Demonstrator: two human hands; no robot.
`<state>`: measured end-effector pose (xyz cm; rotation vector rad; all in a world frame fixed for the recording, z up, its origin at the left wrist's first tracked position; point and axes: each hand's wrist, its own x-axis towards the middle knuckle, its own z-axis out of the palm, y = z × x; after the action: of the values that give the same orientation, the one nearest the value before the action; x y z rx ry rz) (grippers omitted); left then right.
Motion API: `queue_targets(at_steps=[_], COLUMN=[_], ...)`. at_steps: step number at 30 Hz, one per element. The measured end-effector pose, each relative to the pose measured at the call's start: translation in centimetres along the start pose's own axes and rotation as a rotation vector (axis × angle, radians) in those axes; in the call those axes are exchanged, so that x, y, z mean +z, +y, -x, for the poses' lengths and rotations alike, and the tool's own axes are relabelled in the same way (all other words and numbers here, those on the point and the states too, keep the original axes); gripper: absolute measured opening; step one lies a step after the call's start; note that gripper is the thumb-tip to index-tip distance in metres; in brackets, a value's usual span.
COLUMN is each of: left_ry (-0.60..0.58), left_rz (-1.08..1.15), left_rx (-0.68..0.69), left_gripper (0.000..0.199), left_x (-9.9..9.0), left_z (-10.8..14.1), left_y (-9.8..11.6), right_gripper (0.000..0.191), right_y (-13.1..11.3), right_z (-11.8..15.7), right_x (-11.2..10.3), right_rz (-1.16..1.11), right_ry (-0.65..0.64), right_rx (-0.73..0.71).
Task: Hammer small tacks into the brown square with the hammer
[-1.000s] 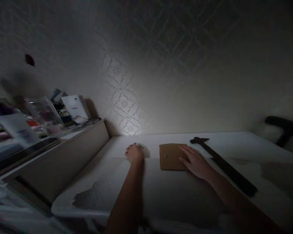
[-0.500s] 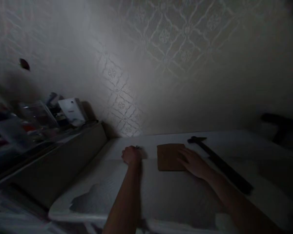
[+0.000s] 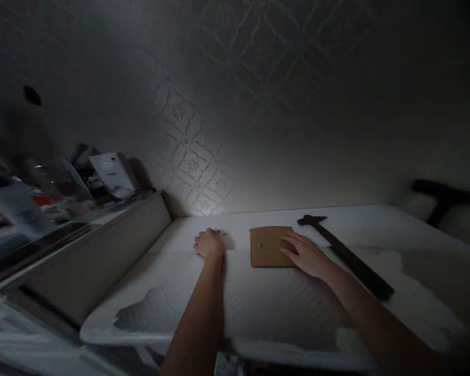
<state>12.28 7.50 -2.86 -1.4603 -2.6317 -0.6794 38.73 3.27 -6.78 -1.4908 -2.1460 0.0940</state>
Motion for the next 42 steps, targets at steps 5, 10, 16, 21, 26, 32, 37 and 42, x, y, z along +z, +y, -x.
queue_targets(at_steps=[5, 10, 16, 21, 26, 32, 37, 42], left_ry=[-0.009, -0.042, -0.073, -0.065, -0.074, -0.065, -0.051, -0.151], left_rz=[-0.005, 0.013, 0.054, 0.091, 0.154, 0.186, 0.403, 0.475], left_rx=[-0.019, -0.035, -0.041, -0.039, -0.034, -0.026, 0.079, 0.297], left_gripper=[0.032, 0.037, 0.036, 0.037, 0.035, 0.029, 0.026, 0.027], left_x=[-0.2, -0.7, -0.9, -0.8, -0.9, -1.6, -2.5, -2.2], left_z=[-0.1, 0.0, 0.0, -0.1, -0.1, 0.2, 1.1, 2.1], left_y=[0.0, 0.0, -0.1, -0.2, -0.2, 0.4, 1.8, 2.9], right_gripper=[0.042, 0.044, 0.044, 0.042, 0.042, 0.042, 0.042, 0.044], right_y=[0.0, 0.1, 0.1, 0.0, 0.0, -0.1, -0.2, -0.2], right_z=[0.0, -0.1, -0.1, -0.1, -0.1, -0.2, -0.3, -0.3], right_x=[-0.1, -0.1, -0.2, -0.2, -0.2, -0.2, -0.4, -0.4], right_rz=[-0.022, -0.016, -0.016, -0.026, -0.032, -0.044, -0.015, 0.002], right_ry=[0.011, -0.004, -0.013, -0.013, -0.014, -0.015, -0.021, -0.027], right_rx=[-0.005, -0.002, -0.007, 0.001, 0.007, 0.010, 0.005, 0.000])
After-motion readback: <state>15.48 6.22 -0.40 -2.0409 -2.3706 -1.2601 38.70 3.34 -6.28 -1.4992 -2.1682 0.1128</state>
